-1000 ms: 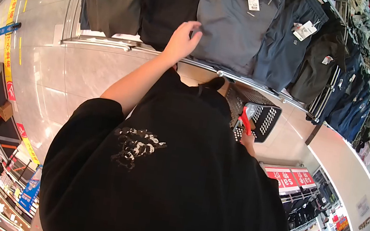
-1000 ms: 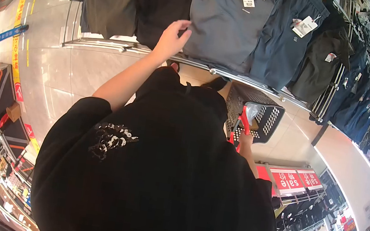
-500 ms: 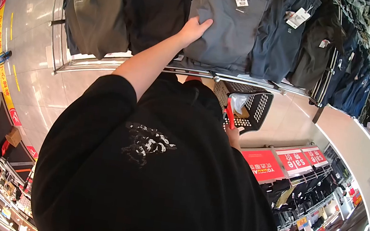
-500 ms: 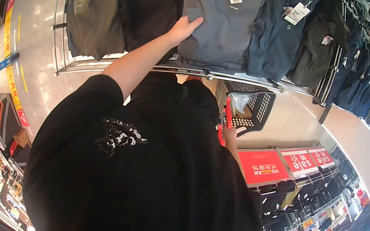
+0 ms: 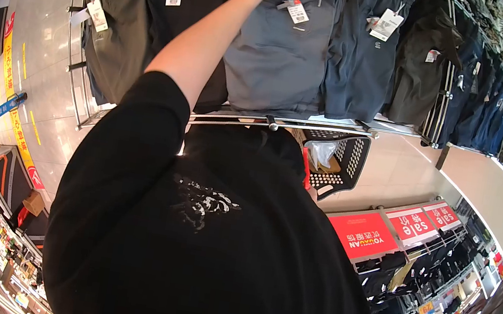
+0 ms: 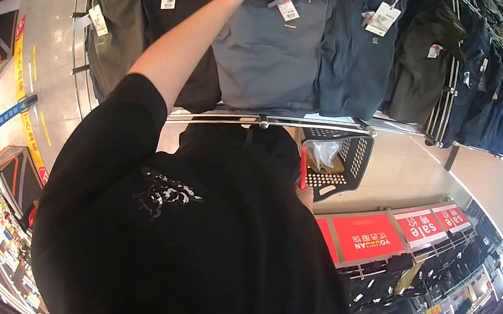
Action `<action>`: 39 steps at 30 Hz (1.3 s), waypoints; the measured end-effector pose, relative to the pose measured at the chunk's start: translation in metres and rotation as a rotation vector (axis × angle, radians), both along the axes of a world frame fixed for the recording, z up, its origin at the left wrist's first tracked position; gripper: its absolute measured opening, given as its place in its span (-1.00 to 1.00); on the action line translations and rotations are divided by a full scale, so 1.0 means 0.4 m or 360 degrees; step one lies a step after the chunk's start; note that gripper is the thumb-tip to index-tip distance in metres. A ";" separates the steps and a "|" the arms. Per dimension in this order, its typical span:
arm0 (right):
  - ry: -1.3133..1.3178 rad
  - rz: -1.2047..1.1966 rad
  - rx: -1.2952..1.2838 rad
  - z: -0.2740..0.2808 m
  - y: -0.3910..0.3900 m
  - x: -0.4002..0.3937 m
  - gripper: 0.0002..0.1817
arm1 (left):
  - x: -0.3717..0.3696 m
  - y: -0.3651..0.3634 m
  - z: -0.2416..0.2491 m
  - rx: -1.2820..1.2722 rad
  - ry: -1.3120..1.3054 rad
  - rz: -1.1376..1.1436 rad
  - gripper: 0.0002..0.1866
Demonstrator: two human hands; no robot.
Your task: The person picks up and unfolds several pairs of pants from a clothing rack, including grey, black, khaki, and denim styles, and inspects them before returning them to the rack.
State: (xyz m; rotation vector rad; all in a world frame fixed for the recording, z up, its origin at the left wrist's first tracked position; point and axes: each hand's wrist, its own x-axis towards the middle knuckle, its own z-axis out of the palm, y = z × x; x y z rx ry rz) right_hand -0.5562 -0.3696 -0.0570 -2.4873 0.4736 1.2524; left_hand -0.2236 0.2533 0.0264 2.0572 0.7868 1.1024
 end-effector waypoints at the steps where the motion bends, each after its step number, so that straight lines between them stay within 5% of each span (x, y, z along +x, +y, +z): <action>1: 0.0009 -0.0002 0.0007 -0.004 -0.004 0.002 -0.48 | 0.018 0.010 0.063 -0.0491 -0.0195 -0.0391 -0.30; 4: 0.0048 -0.0013 0.0018 0.005 -0.010 0.005 -0.48 | 0.023 0.025 0.100 -0.0708 0.0246 -0.0535 -0.38; 7: 0.0072 -0.0029 0.0032 0.018 -0.001 0.008 -0.47 | -0.013 -0.003 0.104 -0.0021 0.0401 -0.0397 -0.45; 8: 0.0078 -0.0035 0.0037 0.021 0.000 0.009 -0.47 | -0.032 -0.019 0.137 -0.0346 0.0456 -0.0468 -0.52; 12: 0.0113 -0.0030 0.0069 0.046 0.010 0.019 -0.47 | -0.060 -0.037 0.074 0.0743 0.0249 -0.0283 -0.57; 15: 0.0053 -0.0053 0.0151 0.064 0.013 0.032 -0.46 | -0.082 -0.059 0.042 0.0785 0.0169 -0.0403 -0.61; 17: -0.0154 -0.0121 0.0303 0.030 -0.025 0.033 -0.45 | -0.127 -0.109 0.078 0.0096 0.0095 -0.0705 -0.69; 20: -0.0542 -0.0251 0.0370 0.008 -0.072 0.065 -0.44 | -0.240 -0.165 0.158 0.0202 -0.0051 -0.1082 -0.56; 24: -0.1168 -0.0329 0.0864 0.271 0.092 0.276 -0.51 | -0.409 -0.231 0.298 0.0373 -0.0253 -0.1406 -0.50; 25: -0.1186 -0.0068 0.0768 0.373 0.164 0.337 -0.45 | -0.443 -0.244 0.336 0.0401 -0.0356 -0.1490 -0.50; 28: -0.1481 0.0124 0.1679 0.654 0.437 0.455 -0.18 | -0.511 -0.283 0.456 0.0386 -0.0453 -0.1704 -0.59; 30: -0.1558 0.0586 0.1933 0.829 0.571 0.492 0.11 | -0.533 -0.306 0.528 0.0376 -0.0394 -0.1816 -0.61; 31: -0.1449 0.1094 0.1713 0.939 0.627 0.503 0.13 | -0.541 -0.313 0.555 0.0407 -0.0345 -0.1861 -0.62; 33: -0.1310 0.1592 0.1318 1.035 0.726 0.482 -0.13 | -0.561 -0.320 0.587 0.0337 -0.0282 -0.1785 -0.51; 36: -0.1164 0.1515 0.1136 1.005 0.761 0.482 -0.51 | -0.564 -0.309 0.604 0.0251 -0.0371 -0.1594 -0.50; 39: -0.0936 0.1169 0.1249 1.040 0.774 0.477 -0.66 | -0.572 -0.272 0.654 -0.0319 -0.0148 -0.1529 -0.60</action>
